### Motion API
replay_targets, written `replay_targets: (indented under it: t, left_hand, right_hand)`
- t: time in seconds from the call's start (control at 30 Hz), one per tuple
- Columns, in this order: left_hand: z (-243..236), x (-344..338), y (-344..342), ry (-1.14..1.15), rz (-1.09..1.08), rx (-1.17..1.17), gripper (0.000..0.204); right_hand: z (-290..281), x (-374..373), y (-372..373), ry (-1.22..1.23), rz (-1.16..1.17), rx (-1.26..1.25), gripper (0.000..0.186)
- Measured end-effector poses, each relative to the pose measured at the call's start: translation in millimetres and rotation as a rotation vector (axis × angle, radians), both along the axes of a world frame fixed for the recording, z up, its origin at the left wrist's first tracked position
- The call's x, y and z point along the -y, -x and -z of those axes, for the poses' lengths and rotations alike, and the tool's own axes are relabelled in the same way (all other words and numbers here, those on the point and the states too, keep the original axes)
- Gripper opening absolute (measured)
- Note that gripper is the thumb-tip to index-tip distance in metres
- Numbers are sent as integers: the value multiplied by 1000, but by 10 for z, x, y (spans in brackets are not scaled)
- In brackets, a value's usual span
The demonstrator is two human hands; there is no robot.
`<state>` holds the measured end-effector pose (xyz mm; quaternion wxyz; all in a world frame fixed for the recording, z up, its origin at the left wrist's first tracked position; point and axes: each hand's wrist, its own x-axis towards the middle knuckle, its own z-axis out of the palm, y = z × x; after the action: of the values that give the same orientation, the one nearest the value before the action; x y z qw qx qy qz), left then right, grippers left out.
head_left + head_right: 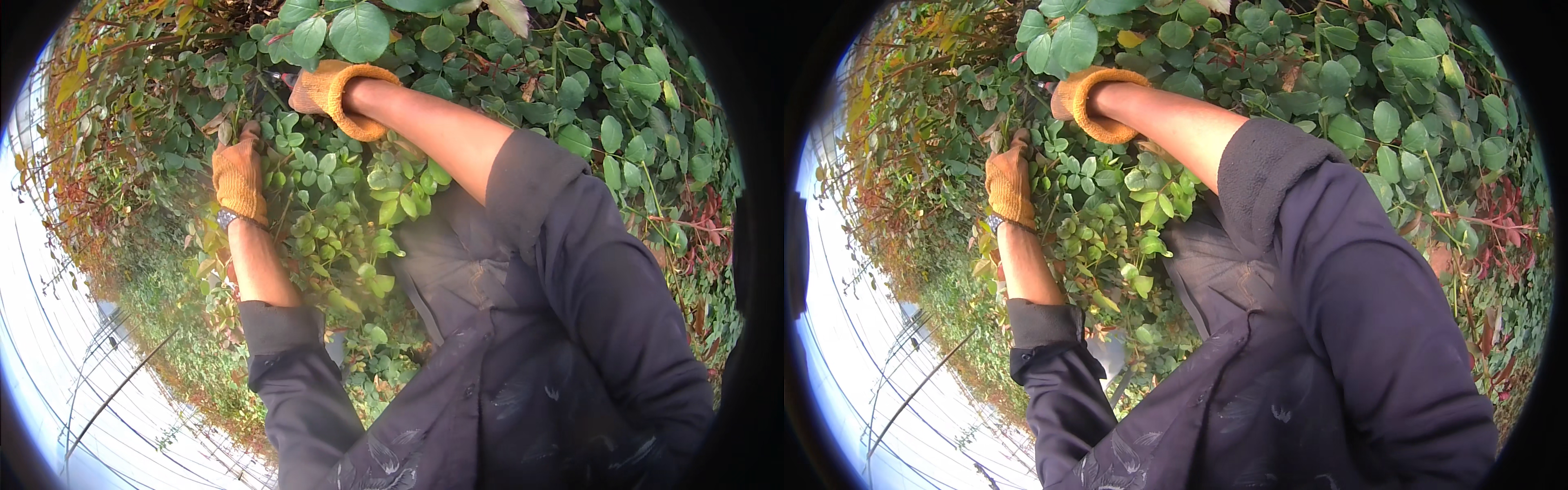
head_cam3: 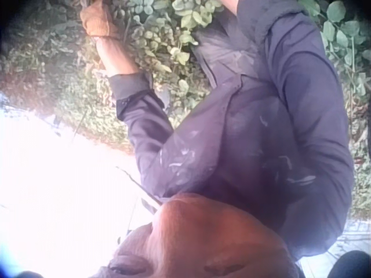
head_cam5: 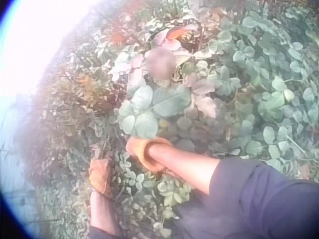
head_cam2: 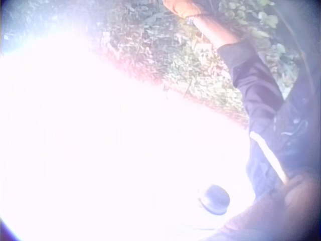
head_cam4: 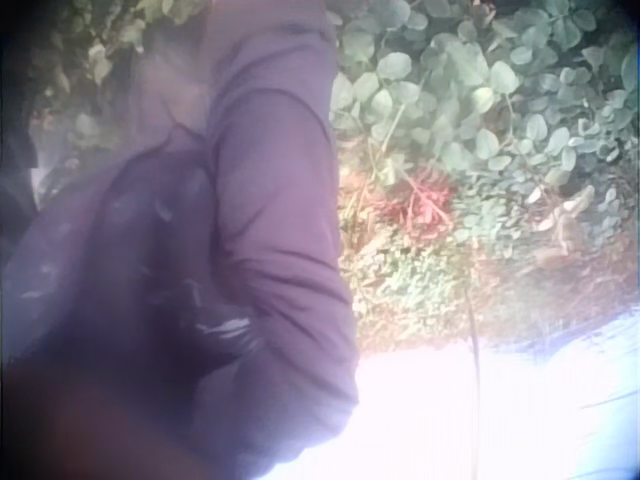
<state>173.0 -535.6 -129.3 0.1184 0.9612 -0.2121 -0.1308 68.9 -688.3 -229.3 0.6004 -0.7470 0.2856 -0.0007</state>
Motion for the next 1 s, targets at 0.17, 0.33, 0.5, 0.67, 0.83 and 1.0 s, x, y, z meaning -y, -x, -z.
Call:
replay_targets:
  t: [0.17, 0.33, 0.5, 0.67, 0.83, 1.0]
  left_hand:
    - [33, -34, -75, -97, 85, 64, 50]
    - [89, -127, -88, -46, -7, 23, 57]
    - [137, -138, -38, 20, 30, 39, 55]
    - [161, -156, 27, 136, 31, 26, 50]
    - [236, -209, -17, 111, -47, -43, 51]
    - [273, -241, -17, 147, -25, -119, 45]
  right_hand:
    - [-72, -69, -8, 110, 7, -121, 33]
    - [3, -149, -64, 249, 109, -60, 44]
    - [76, -148, 188, 32, -23, -2, 32]
    - [-79, -25, 323, -513, -88, -134, 34]
    - [-57, 1, 205, -651, -23, -187, 26]
    - [49, -37, 155, -704, 53, -159, 27]
